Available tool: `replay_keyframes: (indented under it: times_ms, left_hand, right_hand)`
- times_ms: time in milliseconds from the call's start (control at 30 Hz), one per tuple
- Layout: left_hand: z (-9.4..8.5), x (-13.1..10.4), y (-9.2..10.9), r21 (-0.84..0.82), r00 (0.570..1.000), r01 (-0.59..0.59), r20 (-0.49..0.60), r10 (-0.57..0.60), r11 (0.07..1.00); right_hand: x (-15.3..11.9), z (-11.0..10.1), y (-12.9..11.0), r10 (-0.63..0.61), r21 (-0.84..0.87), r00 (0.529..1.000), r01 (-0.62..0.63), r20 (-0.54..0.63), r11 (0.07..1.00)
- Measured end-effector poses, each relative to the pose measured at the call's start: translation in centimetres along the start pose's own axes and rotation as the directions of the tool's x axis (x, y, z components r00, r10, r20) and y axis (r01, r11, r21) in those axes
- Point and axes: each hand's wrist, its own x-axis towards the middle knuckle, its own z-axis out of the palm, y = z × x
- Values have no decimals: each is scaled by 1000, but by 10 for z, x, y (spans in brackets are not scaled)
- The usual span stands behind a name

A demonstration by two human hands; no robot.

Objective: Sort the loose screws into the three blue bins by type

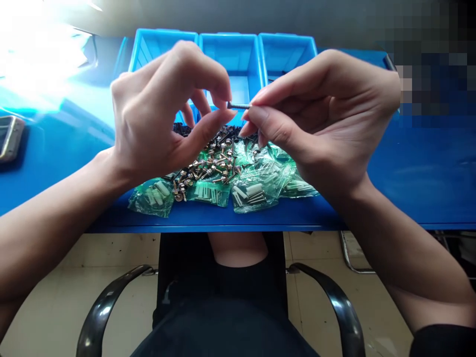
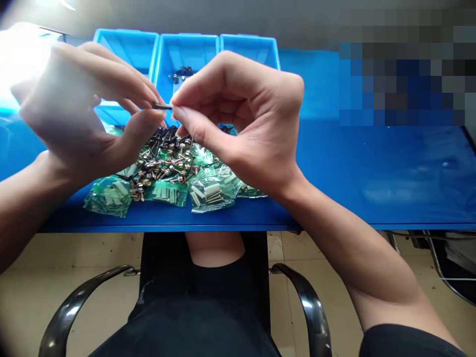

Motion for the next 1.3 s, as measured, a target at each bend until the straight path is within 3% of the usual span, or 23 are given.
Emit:
replay_keyframes:
  times_ms: [100,267,433,500,567,667,733,800,900,1000,1067,1167,1233,1300]
  left_hand:
    - [1,1,-1,41,999,-45,-16,46,998]
    - [3,3,-3,-42,996,-89,-26,88,995]
    - [1,2,-1,73,997,-74,16,73,995]
    - [1,2,-2,87,994,-109,-5,109,990]
    - [0,2,-5,100,994,-99,-45,104,990]
    - [-3,3,-11,143,994,-43,-93,57,989]
    - [-4,3,-16,177,993,-35,-103,54,984]
    - [-5,2,-20,208,991,-65,-103,88,976]
    - [-4,1,-24,231,993,-66,-78,87,971]
    - [-2,1,-23,241,995,-60,-68,78,969]
    - [-2,1,-21,235,995,-61,-67,79,970]
    - [-2,1,-18,222,998,-16,-61,31,975]
    - [-3,2,-17,224,998,-10,-64,24,975]
    - [-4,2,-16,223,998,-13,-53,25,975]
  right_hand:
    - [0,-1,0,8,-17,1000,-8,11,1000]
    - [0,0,1,4,-13,1000,-4,-6,1000]
    - [-2,5,-2,1,7,1000,-1,-12,1000]
    - [-1,5,-2,-23,6,998,23,-63,1000]
    - [4,2,5,-45,-51,982,36,-185,998]
    - [18,-13,26,-167,-209,892,84,-419,974]
    - [27,-25,41,-192,-284,872,65,-450,957]
    - [31,-33,48,-175,-303,890,44,-421,952]
    - [26,-35,42,-184,-337,934,75,-305,939]
    - [17,-29,27,-230,-373,973,216,5,903]
    - [13,-26,23,-228,-377,940,313,253,872]
    - [10,-25,27,-158,-401,839,405,521,822]
    - [8,-24,32,-119,-411,803,419,584,810]
    - [7,-24,37,-123,-406,801,421,586,811]
